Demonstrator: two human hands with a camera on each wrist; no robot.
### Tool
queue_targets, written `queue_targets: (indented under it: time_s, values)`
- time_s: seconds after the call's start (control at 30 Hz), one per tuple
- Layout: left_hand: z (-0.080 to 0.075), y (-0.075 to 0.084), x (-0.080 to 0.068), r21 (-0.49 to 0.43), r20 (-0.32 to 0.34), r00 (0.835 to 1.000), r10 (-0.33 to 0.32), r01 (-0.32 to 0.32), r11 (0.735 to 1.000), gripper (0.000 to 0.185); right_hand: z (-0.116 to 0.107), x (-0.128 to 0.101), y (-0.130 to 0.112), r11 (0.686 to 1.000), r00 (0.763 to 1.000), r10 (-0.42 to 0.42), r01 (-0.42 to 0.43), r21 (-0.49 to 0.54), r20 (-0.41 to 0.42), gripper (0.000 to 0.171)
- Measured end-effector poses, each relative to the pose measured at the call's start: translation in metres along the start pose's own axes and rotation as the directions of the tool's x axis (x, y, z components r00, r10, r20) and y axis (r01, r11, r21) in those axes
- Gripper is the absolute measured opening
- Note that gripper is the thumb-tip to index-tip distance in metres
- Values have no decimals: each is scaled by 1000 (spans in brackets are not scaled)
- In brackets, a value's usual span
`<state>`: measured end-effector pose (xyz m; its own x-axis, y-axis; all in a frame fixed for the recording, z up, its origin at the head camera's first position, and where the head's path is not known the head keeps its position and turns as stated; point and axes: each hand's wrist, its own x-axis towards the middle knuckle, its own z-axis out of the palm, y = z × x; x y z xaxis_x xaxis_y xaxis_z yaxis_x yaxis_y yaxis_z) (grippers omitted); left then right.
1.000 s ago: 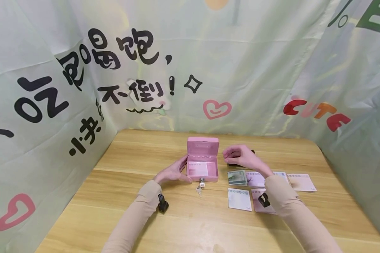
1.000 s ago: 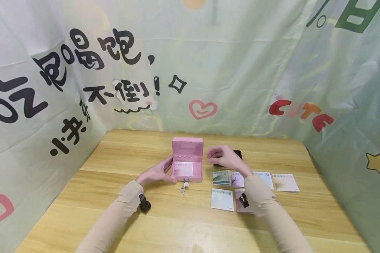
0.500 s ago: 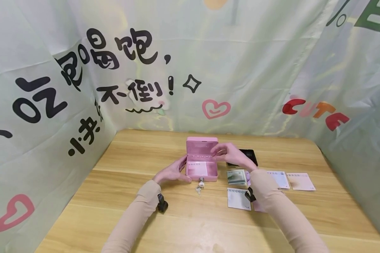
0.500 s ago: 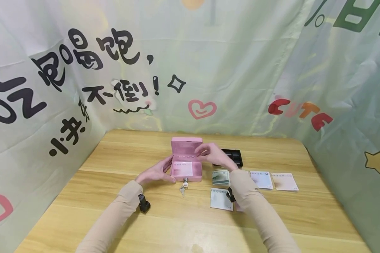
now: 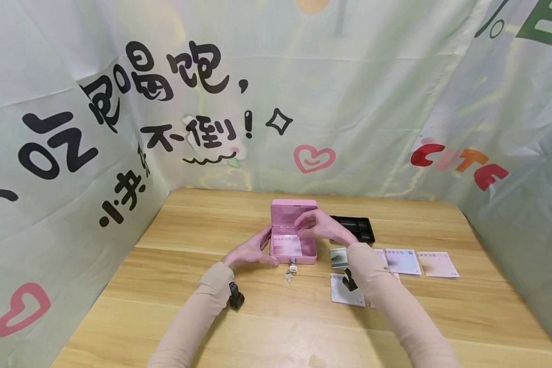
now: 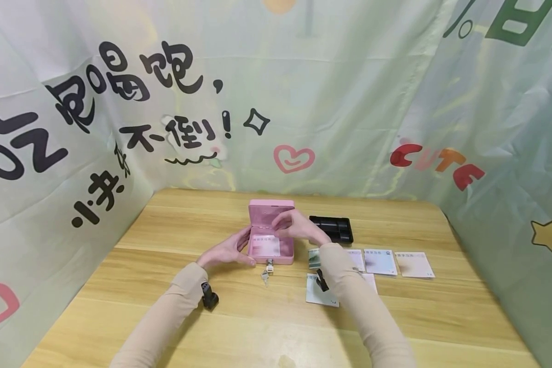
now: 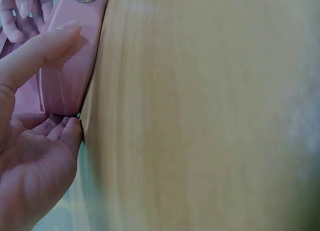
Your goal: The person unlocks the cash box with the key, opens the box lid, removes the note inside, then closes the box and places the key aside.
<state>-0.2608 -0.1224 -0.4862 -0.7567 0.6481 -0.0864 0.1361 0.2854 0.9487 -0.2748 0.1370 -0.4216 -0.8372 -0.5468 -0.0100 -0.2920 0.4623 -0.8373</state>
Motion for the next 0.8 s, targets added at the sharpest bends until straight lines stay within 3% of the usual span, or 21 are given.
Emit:
queue_targets:
  time_s: [0.3, 0.8]
  values:
    - [0, 2, -3, 8, 3, 1000, 4, -4, 1000, 118, 9, 10, 3, 996, 995, 60, -66, 68, 83, 33]
    - [-1, -1, -1, 7, 2, 1000, -1, 1, 1000, 117, 17, 17, 10, 997, 988, 61, -67, 36, 143, 31]
